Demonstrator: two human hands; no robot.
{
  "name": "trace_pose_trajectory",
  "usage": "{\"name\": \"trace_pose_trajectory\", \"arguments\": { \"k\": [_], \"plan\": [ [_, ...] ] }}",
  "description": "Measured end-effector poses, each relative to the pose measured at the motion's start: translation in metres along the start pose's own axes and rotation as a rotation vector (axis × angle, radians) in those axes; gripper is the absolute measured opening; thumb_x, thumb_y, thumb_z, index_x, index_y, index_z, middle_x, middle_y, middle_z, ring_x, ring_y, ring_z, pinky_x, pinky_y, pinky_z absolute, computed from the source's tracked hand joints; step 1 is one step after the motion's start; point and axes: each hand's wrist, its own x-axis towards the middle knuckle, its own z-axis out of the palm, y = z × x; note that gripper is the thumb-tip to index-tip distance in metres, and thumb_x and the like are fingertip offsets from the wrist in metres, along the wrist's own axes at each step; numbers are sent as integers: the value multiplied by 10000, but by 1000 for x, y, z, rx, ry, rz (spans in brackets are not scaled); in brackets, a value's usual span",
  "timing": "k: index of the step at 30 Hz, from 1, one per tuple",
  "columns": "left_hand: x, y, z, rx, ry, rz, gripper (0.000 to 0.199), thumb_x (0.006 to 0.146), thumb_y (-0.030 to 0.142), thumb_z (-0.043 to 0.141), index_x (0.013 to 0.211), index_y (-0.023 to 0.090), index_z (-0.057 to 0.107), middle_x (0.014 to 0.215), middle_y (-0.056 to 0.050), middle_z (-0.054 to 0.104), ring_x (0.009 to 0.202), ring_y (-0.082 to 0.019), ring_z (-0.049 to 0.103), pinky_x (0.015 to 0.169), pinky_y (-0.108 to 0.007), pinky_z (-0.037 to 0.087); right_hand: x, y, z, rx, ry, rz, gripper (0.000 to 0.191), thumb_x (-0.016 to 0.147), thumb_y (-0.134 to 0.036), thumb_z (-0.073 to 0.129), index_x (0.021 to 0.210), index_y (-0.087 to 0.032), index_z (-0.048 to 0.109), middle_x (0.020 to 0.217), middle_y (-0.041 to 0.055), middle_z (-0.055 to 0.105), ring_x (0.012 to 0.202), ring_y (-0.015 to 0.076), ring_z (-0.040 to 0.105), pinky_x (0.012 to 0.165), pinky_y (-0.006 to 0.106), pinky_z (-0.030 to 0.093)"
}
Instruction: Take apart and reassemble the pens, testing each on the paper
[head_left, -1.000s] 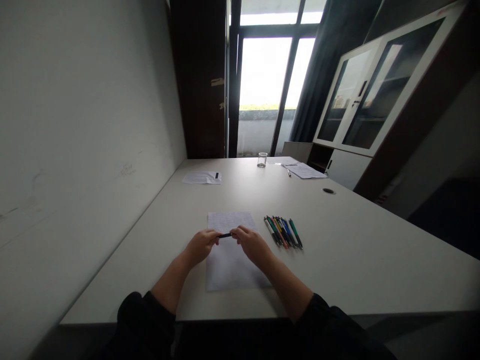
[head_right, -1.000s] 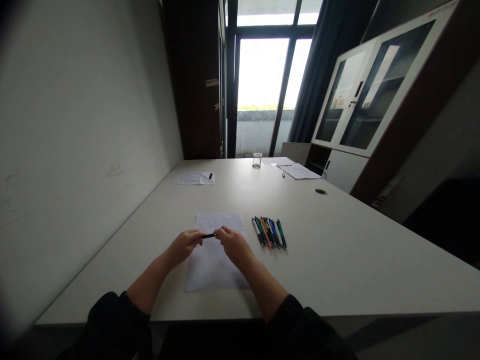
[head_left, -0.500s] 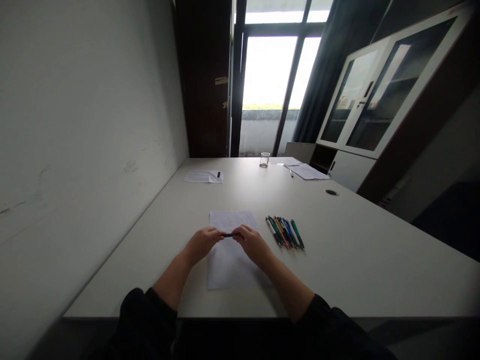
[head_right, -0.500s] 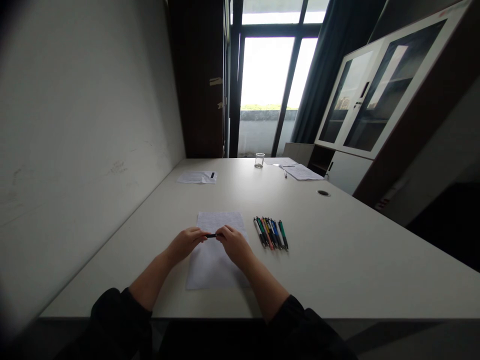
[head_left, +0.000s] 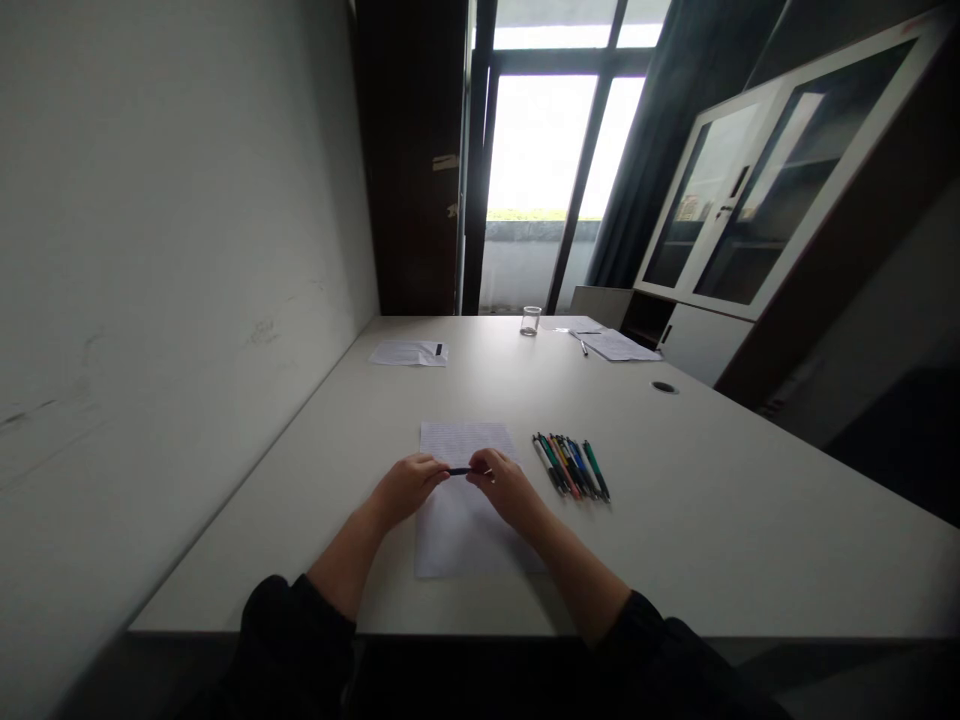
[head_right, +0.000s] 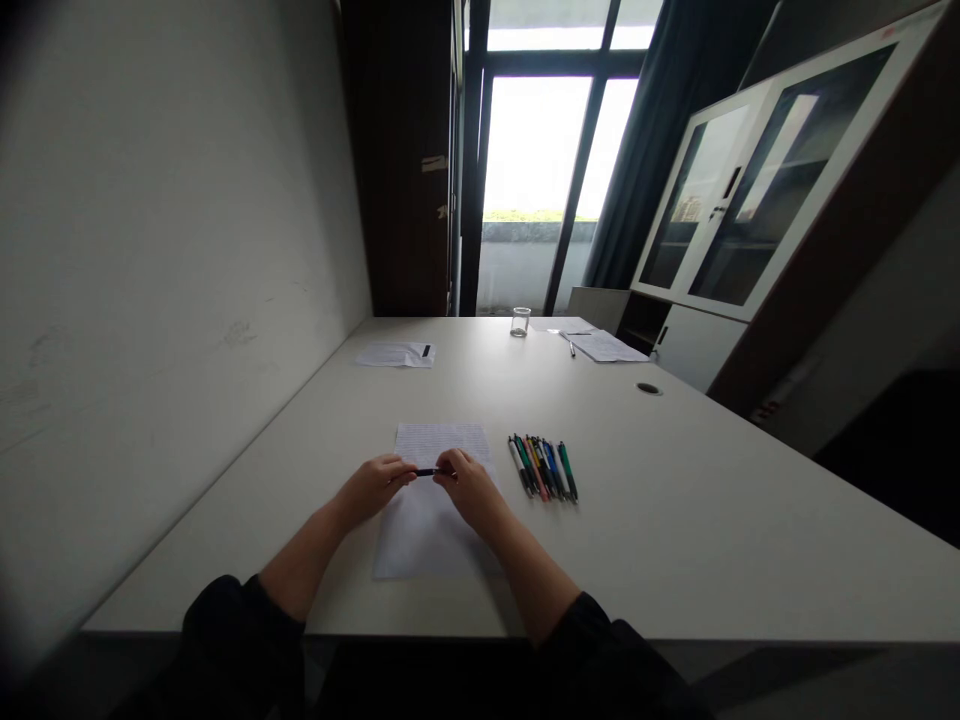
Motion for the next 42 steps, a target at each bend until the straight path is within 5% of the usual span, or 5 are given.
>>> {"name": "trace_pose_trajectory", "arguments": {
  "k": [15, 21, 24, 28, 42],
  "plan": [
    [0, -2, 1, 82, -21, 4, 220, 955, 293, 500, 1003, 207, 697, 910, -52, 678, 834, -158, 623, 797, -263, 482, -1, 0, -1, -12, -28, 30, 221, 825, -310, 672, 1003, -197, 604, 835, 26, 655, 706, 144, 603, 664, 255, 478],
    [0, 0, 0, 101, -35, 20, 211, 949, 290, 510, 996, 211, 701, 903, -51, 681, 820, -156, 625, 782, -257, 485, -1, 3, 1, 17, -156, 57, 261, 946, -279, 481, 742, -183, 613, 672, -1, 630, 536, 106, 562, 578, 229, 439],
    [0, 0, 0, 103, -37, 11, 203, 947, 278, 516, 990, 210, 702, 893, -48, 678, 817, -154, 625, 785, -254, 482, 0, 7, 4, 13, -96, 67, 34, 854, -225, 612, 855, -192, 619, 748, 2, 647, 631, 125, 594, 625, 236, 457],
    [0, -1, 1, 99, -35, -4, 205, 949, 279, 514, 990, 210, 702, 895, -47, 675, 827, -155, 624, 791, -255, 480, 1, 7, 4, 16, -62, 72, 273, 791, -255, 698, 1041, -195, 605, 822, 19, 662, 695, 145, 608, 670, 257, 475],
    [0, 1, 0, 84, -18, -31, 182, 939, 254, 522, 991, 209, 691, 890, -42, 662, 830, -157, 624, 794, -258, 481, 1, 2, -1, 57, -19, 60, 73, 819, -202, 614, 877, -198, 659, 825, 25, 674, 716, 145, 614, 700, 259, 474]
  ]
}}
